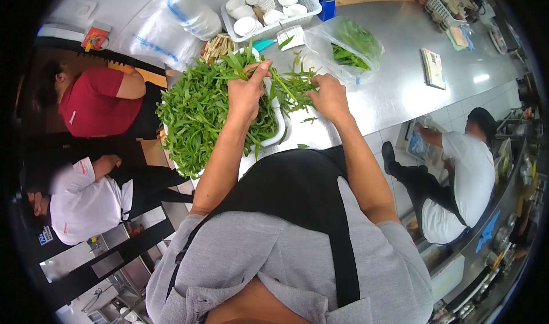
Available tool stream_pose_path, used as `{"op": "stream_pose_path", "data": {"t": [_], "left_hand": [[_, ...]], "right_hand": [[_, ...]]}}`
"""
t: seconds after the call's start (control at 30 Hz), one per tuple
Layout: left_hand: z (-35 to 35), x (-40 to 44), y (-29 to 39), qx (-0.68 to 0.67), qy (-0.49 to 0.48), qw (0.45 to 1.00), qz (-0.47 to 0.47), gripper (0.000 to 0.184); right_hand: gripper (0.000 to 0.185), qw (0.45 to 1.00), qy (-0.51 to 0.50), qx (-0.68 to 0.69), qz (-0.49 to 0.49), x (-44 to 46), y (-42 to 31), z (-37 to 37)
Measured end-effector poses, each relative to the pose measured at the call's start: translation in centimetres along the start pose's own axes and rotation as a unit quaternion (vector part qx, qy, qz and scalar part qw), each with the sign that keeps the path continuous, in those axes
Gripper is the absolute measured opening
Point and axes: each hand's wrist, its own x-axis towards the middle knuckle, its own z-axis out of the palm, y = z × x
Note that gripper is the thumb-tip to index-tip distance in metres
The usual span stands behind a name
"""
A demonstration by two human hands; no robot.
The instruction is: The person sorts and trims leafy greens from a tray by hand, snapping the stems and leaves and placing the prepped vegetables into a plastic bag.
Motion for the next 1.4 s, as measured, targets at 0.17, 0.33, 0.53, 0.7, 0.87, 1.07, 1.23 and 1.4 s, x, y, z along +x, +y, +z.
{"op": "stream_pose_path", "data": {"t": [0.17, 0.33, 0.53, 0.7, 0.87, 1.07, 1.23, 1.4], "left_hand": [[-0.3, -0.2, 0.2, -0.028, -0.03, 0.999, -0.018, 0.024], [-0.6, -1.0, 1.3, -0.159, 0.052, 0.985, -0.038, 0.031], [-1.0, -2.9, 0.5, -0.108, -0.009, 0.989, -0.098, 0.023], [-3.5, -1.5, 3.5, -0.123, 0.086, 0.989, -0.018, 0.017], [-6.3, -1.3, 4.5, -0.179, 0.085, 0.98, 0.019, 0.026], [-6.1, -2.6, 4.8, -0.191, 0.076, 0.979, 0.003, 0.029], [-5.4, -3.2, 3.8, -0.19, 0.019, 0.978, -0.086, 0.035], [-3.3, -2.4, 2.4, -0.192, -0.02, 0.974, -0.117, 0.039]], "right_hand": [[0.029, 0.949, -0.17, 0.263, 0.016, 0.1, -5.3, -2.1], [0.019, 0.935, -0.098, 0.341, 0.012, -0.3, -5.7, -0.9], [0.019, 0.946, -0.154, 0.284, -0.042, 0.0, -6.1, 1.1], [0.017, 0.99, -0.018, 0.134, -0.043, 2.8, -3.8, -0.7], [0.015, 0.996, -0.04, -0.043, -0.068, 3.3, 1.2, 2.2], [0.012, 0.993, 0.04, -0.106, -0.043, 2.5, 2.9, 3.8], [0.015, 1.0, 0.015, 0.005, 0.005, 2.3, 2.3, 1.4], [0.025, 0.978, -0.024, -0.208, 0.009, 1.6, -0.1, 4.0]]}}
